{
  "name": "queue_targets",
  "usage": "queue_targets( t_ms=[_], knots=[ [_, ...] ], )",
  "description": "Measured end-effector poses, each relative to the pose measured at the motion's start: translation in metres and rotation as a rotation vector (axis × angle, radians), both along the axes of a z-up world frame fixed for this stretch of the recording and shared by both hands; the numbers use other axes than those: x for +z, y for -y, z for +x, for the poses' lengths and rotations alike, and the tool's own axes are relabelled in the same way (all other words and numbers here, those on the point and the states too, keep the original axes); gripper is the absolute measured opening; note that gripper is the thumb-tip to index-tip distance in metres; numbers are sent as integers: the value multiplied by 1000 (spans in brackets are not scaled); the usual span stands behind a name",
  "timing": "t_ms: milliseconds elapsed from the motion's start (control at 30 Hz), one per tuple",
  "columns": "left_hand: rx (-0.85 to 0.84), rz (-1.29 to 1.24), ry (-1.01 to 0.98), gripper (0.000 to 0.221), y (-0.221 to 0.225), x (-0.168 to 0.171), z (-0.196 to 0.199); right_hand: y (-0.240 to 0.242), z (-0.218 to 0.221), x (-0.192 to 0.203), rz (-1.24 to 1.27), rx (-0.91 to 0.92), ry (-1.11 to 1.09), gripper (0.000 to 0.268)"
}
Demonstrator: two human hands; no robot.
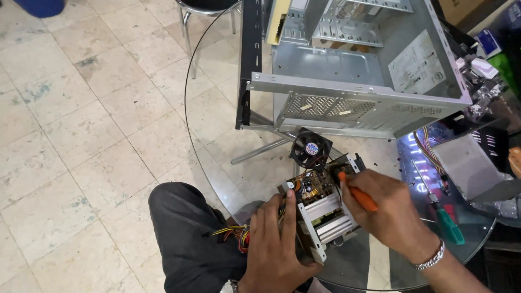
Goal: Assembling and cleaning a computer power supply unit by installing the circuit board and cooling fan into the housing.
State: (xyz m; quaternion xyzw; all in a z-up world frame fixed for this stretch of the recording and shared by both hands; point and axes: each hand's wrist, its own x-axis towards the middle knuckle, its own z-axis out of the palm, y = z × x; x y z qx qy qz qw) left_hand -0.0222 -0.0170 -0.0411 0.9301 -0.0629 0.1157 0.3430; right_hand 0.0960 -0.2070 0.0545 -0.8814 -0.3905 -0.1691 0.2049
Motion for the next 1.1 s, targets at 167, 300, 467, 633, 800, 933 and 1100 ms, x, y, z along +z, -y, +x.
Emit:
queue_targets(
  t_ms=[167,300,467,633,800,933,1100],
  knots=[
    [22,-37,95,106,0,6,1,-3,2,7,-15,50,-25,12],
    [-21,8,-15,134,-2,2,2,0,-9,13,-148,-17,-320,27],
    [-3,6,-11,131,-1,3,1,6,-8,0,6,4,-117,7],
    [-37,51,-75,146,-3,0,5,5,-22,9,-17,-47,-114,12],
    [-30,66,-40,137,-4,-1,8,11,-26,3,-171,-139,-308,10],
    [-64,14,-42,142,-12,-2,-1,25,-60,65,63,-465,-193,15],
    [-174,82,-215,151,-38,11,8,102,-85,27,319,-830,-246,10]
  ],
)
